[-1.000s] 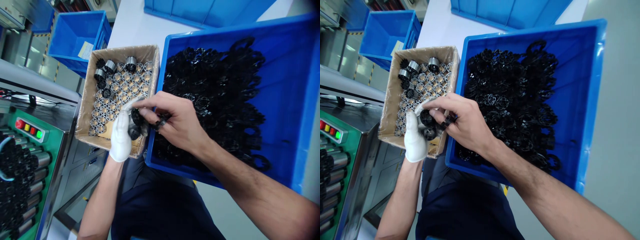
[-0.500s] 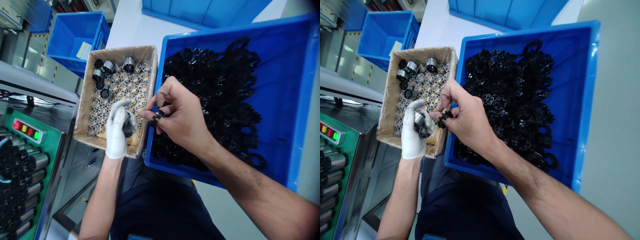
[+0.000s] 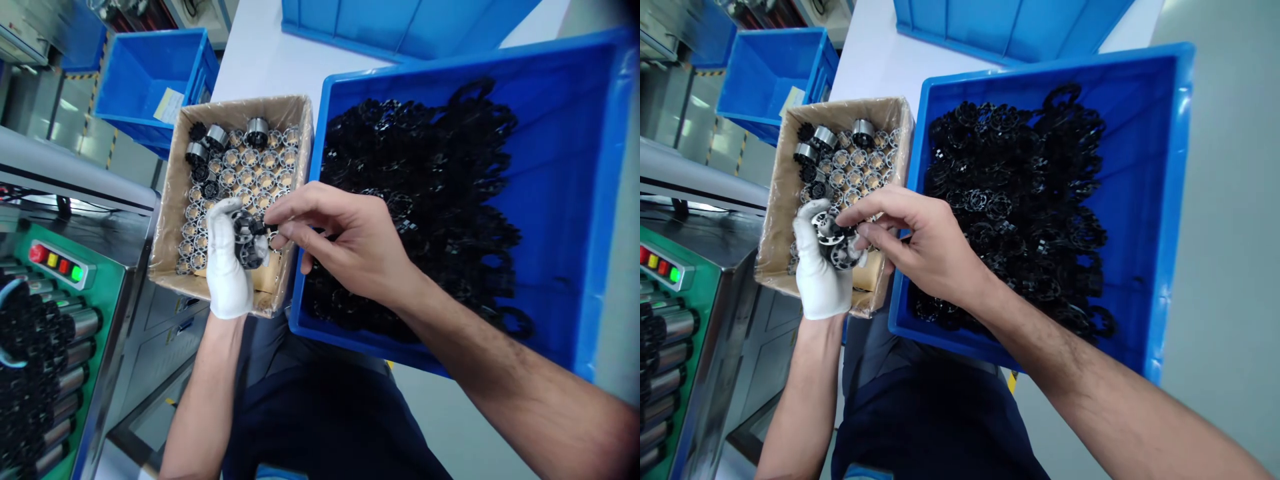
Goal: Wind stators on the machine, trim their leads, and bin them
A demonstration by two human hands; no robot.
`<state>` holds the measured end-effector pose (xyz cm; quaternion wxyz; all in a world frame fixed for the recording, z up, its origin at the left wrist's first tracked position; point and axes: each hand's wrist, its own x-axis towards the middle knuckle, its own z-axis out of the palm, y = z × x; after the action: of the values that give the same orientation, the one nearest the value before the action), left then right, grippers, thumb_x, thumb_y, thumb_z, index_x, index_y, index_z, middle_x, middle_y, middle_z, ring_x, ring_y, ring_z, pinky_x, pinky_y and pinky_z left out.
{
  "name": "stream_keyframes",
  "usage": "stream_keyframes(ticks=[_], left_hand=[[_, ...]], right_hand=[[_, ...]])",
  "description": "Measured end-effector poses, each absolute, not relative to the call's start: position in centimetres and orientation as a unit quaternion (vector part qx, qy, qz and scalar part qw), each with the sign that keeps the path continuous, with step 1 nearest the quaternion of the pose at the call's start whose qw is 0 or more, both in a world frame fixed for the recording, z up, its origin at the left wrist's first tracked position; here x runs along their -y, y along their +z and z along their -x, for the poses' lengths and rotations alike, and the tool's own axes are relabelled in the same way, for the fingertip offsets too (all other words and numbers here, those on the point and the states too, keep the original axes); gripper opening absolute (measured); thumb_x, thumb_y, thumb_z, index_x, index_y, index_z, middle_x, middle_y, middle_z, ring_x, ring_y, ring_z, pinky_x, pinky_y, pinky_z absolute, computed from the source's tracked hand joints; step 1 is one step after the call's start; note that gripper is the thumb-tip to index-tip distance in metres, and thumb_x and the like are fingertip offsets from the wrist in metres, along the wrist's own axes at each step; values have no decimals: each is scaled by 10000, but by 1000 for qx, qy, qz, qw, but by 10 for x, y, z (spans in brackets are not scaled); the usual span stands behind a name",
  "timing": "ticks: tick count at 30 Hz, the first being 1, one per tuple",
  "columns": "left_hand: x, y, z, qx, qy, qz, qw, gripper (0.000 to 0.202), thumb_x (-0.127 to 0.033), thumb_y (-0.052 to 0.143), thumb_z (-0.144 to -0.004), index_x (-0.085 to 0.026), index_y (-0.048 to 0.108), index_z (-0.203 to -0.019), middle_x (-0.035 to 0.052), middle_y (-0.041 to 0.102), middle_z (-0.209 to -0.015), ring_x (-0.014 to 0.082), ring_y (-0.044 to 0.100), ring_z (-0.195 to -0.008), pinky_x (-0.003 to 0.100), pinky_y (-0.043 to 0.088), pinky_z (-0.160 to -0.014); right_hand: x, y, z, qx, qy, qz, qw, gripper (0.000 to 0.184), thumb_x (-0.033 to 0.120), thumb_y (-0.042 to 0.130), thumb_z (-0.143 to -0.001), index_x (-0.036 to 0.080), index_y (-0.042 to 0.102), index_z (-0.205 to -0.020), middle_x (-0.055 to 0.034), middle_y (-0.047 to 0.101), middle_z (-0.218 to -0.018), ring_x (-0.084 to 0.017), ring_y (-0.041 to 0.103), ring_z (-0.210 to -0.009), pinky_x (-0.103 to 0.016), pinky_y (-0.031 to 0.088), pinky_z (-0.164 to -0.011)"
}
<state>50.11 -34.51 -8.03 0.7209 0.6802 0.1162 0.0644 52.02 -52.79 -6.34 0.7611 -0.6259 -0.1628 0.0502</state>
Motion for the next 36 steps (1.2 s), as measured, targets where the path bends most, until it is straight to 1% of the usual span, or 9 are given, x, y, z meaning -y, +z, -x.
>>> stream_keyframes(ticks=[1,3,6,9,12,19,22,26,36], left_hand=[[346,-82,-502,-132,88,-672,724,511,-809,556,-1132,-339,725,-1241,1,712,-1107,176,752,-956,389,663,-1133],[347,-85,-504,-145,119,-665,723,551,-814,527,-1141,-304,734,-1173,16,722,-1068,213,775,-1107,388,654,-1155],[347,-88,-502,-103,89,-688,712,521,-774,557,-1149,-312,777,-1247,25,785,-1296,248,711,-1433,391,580,-1286],[346,-89,-498,-60,54,-708,701,510,-753,572,-1155,-338,810,-1329,9,782,-1454,256,677,-1521,414,559,-1325],[346,-88,-495,-52,51,-726,684,514,-749,539,-1169,-342,825,-1299,13,796,-1428,271,686,-1518,427,572,-1311],[347,-94,-496,-52,53,-701,709,509,-769,549,-1148,-358,832,-1249,12,818,-1284,250,775,-1307,401,616,-1241],[346,-96,-495,-61,43,-689,721,503,-750,547,-1163,-349,829,-1275,10,813,-1332,243,748,-1362,388,586,-1275],[344,-97,-495,-69,32,-680,729,519,-760,530,-1166,-355,819,-1311,11,799,-1417,258,706,-1462,418,525,-1355],[345,-96,-495,-90,10,-683,725,537,-796,555,-1135,-368,833,-1300,15,809,-1432,288,723,-1469,453,568,-1339]], right_hand=[[528,-64,-521,162,51,623,764,161,162,742,-1065,169,838,-1194,-62,810,-1202,-114,809,-850,-163,588,-534],[528,-65,-522,159,47,627,762,197,175,836,-1014,176,851,-1210,-53,831,-1178,-105,781,-819,-172,606,-575],[528,-68,-524,160,41,632,757,358,177,933,-936,184,866,-1288,-43,845,-1071,-136,791,-865,-212,660,-695],[527,-69,-524,152,50,630,760,451,153,957,-905,173,865,-1346,-24,848,-992,-132,786,-833,-240,688,-778],[526,-69,-523,146,58,632,759,452,154,976,-886,171,882,-1328,-19,854,-982,-129,780,-813,-248,692,-788],[530,-69,-522,161,54,649,742,388,155,969,-896,200,926,-1280,-32,869,-1013,-133,770,-815,-265,683,-760],[529,-69,-522,165,49,644,745,395,135,955,-897,192,930,-1287,-32,874,-1004,-120,756,-789,-257,677,-757],[527,-68,-522,156,51,646,745,393,140,946,-898,205,933,-1286,-33,880,-997,-121,746,-776,-259,668,-743],[527,-71,-523,145,68,646,746,418,161,948,-876,179,929,-1294,-49,873,-981,-126,746,-772,-267,667,-751]])
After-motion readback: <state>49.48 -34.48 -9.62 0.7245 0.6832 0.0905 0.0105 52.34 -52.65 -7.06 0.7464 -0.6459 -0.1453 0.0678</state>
